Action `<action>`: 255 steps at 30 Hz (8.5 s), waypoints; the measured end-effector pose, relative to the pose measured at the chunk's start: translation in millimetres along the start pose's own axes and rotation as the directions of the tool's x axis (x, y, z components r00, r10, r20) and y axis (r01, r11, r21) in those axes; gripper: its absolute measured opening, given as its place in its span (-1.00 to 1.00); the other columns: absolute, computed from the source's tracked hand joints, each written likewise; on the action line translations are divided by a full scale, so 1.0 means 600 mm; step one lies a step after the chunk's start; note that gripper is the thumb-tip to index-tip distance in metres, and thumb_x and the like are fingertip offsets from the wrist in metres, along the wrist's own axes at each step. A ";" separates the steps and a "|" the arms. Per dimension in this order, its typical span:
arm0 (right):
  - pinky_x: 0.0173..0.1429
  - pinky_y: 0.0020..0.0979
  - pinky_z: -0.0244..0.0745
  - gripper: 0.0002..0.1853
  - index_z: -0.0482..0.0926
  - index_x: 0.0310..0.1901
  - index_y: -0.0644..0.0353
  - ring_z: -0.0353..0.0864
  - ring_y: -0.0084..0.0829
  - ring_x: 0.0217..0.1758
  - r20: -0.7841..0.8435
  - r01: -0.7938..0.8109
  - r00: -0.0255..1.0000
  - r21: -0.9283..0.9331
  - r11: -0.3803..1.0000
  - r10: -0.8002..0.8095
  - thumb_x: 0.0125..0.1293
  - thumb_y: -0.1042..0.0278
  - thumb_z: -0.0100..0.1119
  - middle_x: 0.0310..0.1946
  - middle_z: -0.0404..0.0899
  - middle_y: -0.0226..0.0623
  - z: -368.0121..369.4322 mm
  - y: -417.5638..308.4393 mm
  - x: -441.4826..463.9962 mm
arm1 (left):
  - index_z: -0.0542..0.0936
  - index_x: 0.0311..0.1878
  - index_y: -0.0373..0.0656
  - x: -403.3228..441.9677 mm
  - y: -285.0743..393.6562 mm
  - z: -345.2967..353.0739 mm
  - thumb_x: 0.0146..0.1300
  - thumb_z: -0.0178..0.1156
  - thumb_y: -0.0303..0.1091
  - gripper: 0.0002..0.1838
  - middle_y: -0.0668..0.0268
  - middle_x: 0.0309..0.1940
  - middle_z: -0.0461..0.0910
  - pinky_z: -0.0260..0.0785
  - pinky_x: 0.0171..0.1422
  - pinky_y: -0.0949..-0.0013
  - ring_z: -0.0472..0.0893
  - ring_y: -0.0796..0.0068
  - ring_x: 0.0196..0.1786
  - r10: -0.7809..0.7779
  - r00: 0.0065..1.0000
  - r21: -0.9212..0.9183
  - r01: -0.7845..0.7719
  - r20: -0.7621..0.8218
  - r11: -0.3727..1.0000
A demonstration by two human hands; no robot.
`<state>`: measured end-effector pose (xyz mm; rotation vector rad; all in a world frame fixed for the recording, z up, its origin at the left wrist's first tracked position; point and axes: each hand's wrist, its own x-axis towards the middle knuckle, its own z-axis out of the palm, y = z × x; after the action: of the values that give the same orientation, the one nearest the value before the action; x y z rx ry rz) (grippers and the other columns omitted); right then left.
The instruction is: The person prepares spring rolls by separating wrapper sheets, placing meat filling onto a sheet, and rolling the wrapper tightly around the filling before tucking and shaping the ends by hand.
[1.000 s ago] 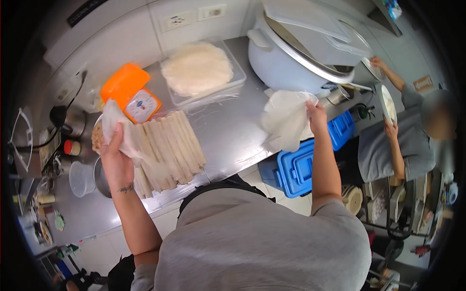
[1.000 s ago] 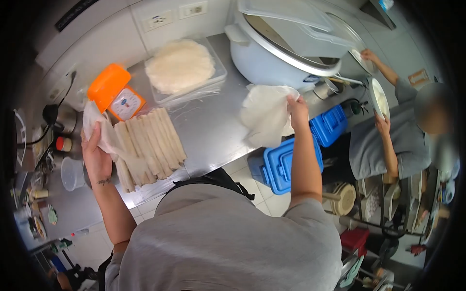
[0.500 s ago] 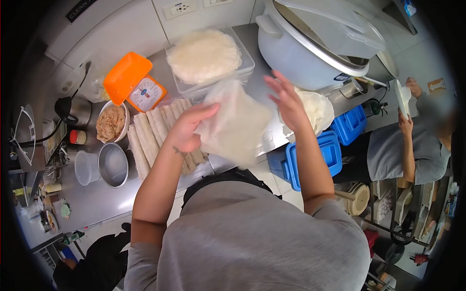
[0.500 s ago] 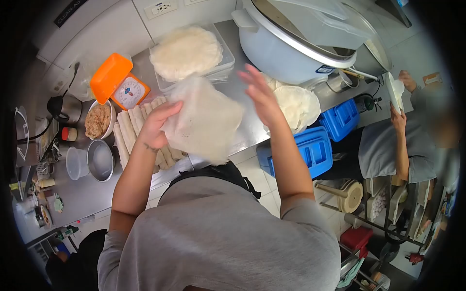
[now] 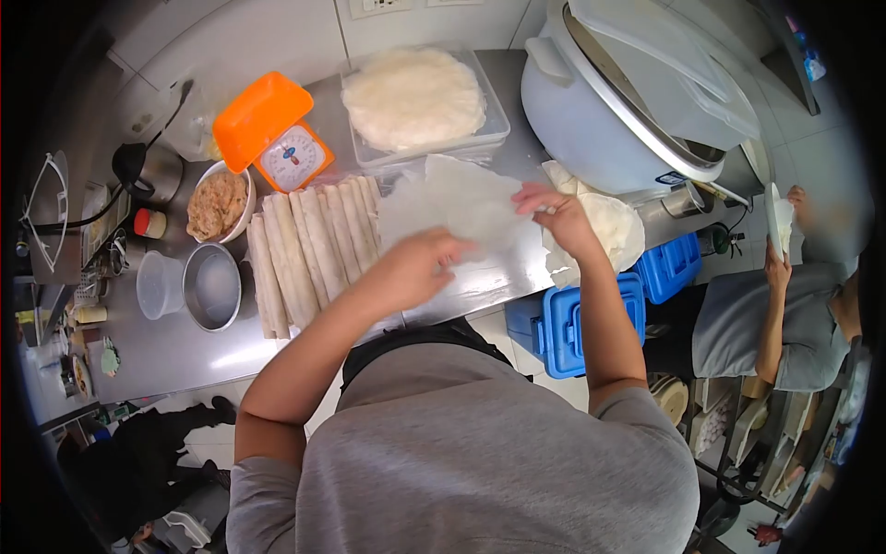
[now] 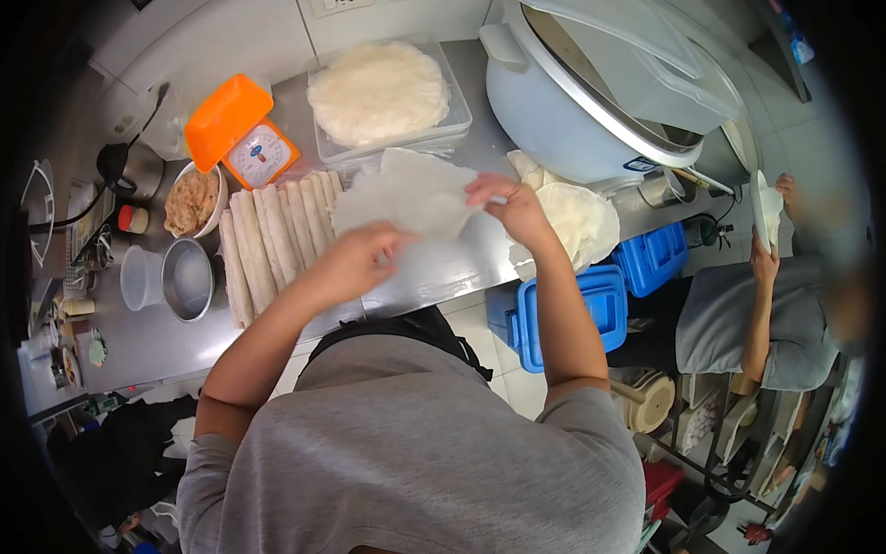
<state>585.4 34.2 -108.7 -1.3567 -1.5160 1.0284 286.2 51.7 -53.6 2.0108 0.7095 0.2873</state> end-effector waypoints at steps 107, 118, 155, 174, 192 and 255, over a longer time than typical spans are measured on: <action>-0.05 -0.23 0.48 -0.71 0.62 -0.22 0.17 0.60 -0.11 -0.11 0.627 0.593 0.754 -0.524 0.612 -0.194 -0.07 0.48 0.33 -0.17 0.59 -0.10 0.789 -0.242 0.463 | 0.61 0.04 -0.24 -0.849 -0.285 -0.126 0.31 0.20 -0.47 -0.75 0.25 -0.12 0.68 0.46 0.02 0.44 0.63 0.52 -0.12 -0.612 0.400 -0.616 0.138 -0.682 0.776; 0.06 -0.23 0.49 -0.58 0.55 -0.01 0.23 0.59 -0.06 -0.05 0.527 0.614 0.781 -0.551 0.566 -0.335 0.01 0.48 0.30 -0.07 0.57 -0.06 0.779 -0.211 0.428 | 0.62 0.04 -0.25 -0.779 -0.267 -0.147 0.33 0.19 -0.44 -0.76 0.22 -0.11 0.68 0.45 0.06 0.44 0.63 0.52 -0.11 -0.586 0.458 -0.540 0.242 -0.669 0.806; -0.01 -0.55 0.50 -0.76 0.48 -0.02 0.26 0.56 -0.52 -0.15 0.079 -0.172 0.983 0.728 0.664 0.168 0.28 0.57 0.17 -0.15 0.55 -0.30 0.162 -0.046 0.104 | 0.43 0.15 -0.37 -0.060 -0.191 -0.117 0.00 0.30 -0.15 -0.33 -0.10 0.22 0.34 -0.35 0.52 -0.35 0.15 -0.15 0.43 -0.269 0.704 0.377 0.617 -0.658 0.691; -0.07 -0.45 0.56 -0.78 0.50 -0.07 0.27 0.64 -0.41 -0.16 0.019 -0.130 0.982 0.793 0.595 0.189 0.25 0.64 0.14 -0.18 0.63 -0.18 0.139 -0.041 0.114 | 0.66 0.00 -0.11 -0.087 -0.238 -0.242 0.27 0.19 -0.04 -0.61 0.06 -0.03 0.60 0.40 0.16 0.18 0.57 0.06 0.04 -0.243 0.795 0.257 0.443 -0.556 0.859; -0.08 -0.45 0.56 -0.80 0.52 -0.10 0.27 0.63 -0.41 -0.18 0.021 -0.145 0.977 0.798 0.585 0.213 0.24 0.64 0.16 -0.20 0.63 -0.21 0.138 -0.024 0.106 | 0.62 -0.15 -0.17 -0.081 -0.178 -0.194 0.17 0.20 0.01 -0.58 0.09 -0.12 0.60 0.34 0.13 0.09 0.57 0.11 -0.01 -0.067 0.873 0.625 0.398 -0.483 0.672; -0.04 -0.42 0.57 -0.78 0.51 -0.09 0.25 0.65 -0.38 -0.17 -0.061 -0.202 0.942 0.682 0.703 0.330 0.23 0.66 0.15 -0.17 0.63 -0.17 0.244 -0.137 0.034 | 0.55 -0.29 -0.18 -0.412 -0.186 0.007 0.06 0.34 -0.40 -0.82 0.14 -0.29 0.54 0.43 -0.12 0.17 0.55 0.09 -0.25 0.094 0.691 0.301 0.184 -0.717 0.936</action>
<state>419.9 41.5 -75.9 -1.1066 -0.6873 1.4170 48.7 -54.4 -130.3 2.1940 1.3895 1.0374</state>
